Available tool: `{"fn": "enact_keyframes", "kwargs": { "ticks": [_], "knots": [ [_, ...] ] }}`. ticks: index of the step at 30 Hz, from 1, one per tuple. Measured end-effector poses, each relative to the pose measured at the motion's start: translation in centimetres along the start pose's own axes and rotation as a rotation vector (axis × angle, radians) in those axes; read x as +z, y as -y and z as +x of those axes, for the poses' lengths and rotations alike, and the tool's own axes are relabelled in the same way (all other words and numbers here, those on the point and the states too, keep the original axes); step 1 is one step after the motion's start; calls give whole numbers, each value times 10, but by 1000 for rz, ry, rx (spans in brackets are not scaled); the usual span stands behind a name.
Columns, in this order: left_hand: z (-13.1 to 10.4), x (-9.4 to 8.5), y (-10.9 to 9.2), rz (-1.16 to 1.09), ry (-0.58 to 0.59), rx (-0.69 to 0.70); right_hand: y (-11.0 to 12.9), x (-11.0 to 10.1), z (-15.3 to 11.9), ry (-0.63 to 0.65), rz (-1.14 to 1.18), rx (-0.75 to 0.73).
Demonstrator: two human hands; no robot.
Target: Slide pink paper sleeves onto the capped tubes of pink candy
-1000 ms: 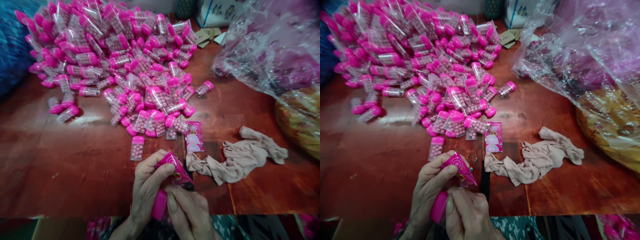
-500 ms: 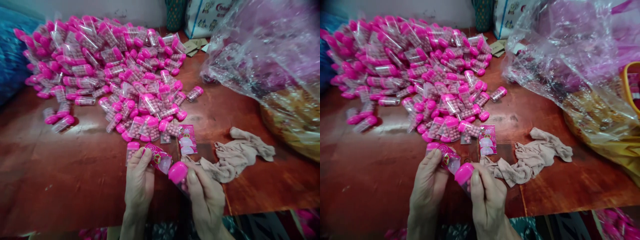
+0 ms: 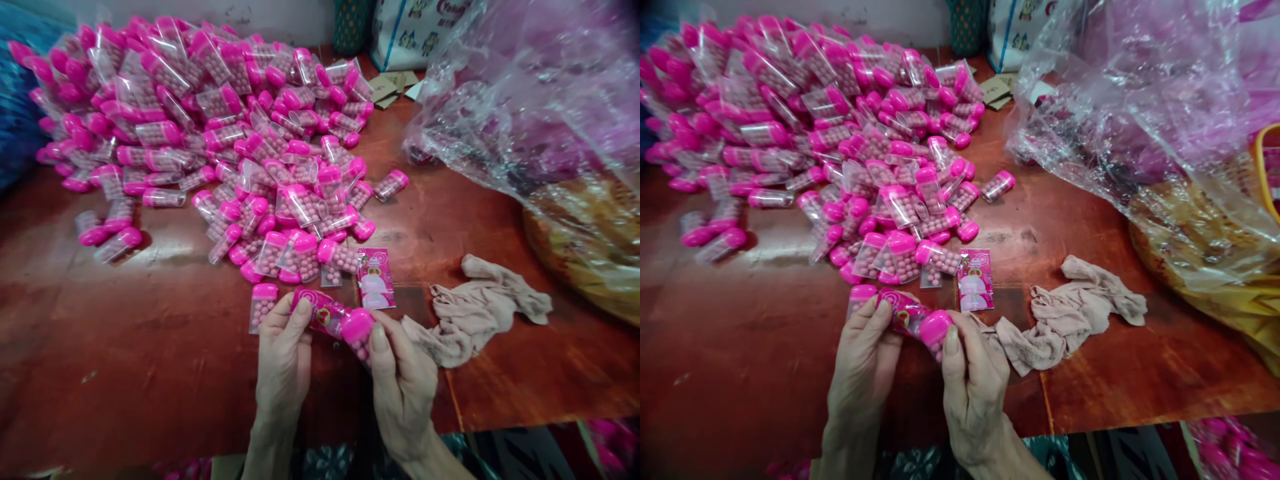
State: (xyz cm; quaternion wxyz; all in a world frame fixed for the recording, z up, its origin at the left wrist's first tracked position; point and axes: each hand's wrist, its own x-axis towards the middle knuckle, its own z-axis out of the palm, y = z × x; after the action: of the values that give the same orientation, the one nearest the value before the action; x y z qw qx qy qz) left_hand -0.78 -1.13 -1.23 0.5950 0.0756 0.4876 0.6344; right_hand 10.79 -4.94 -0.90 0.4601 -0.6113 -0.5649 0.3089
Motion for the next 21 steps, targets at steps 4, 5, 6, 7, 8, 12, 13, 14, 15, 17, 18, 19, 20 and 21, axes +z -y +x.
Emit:
{"fn": "enact_keyframes", "kwargs": {
  "ticks": [4,5,6,7,8,12,13,14,15,17,18,19,20,21],
  "knots": [
    [1,0,3,23,29,-54,-2,2,1,5,0,35],
    [1,-1,3,18,33,-63,-2,2,1,-3,6,48],
    [1,-1,3,10,36,-67,-2,3,1,-11,12,57],
    [1,-2,3,6,42,-72,-2,3,1,-14,18,62],
    [2,-3,3,5,46,-74,-2,4,1,-10,21,64],
    [2,-5,2,25,38,-63,-4,8,1,35,62,58],
    [2,-4,3,26,34,-57,-4,8,1,41,73,59],
    [3,-4,3,25,32,-51,-5,9,2,43,79,60],
    [3,-4,3,24,33,-46,-6,9,2,46,78,58],
    [3,-3,4,27,39,-41,-7,9,3,55,69,53],
    [3,-3,4,33,42,-41,-7,9,4,62,68,50],
    [2,-3,5,42,45,-41,-8,8,5,72,70,50],
    [2,-3,5,53,49,-39,-8,8,6,85,73,54],
    [2,-4,5,64,52,-38,-8,8,6,96,76,57]
  ]
}}
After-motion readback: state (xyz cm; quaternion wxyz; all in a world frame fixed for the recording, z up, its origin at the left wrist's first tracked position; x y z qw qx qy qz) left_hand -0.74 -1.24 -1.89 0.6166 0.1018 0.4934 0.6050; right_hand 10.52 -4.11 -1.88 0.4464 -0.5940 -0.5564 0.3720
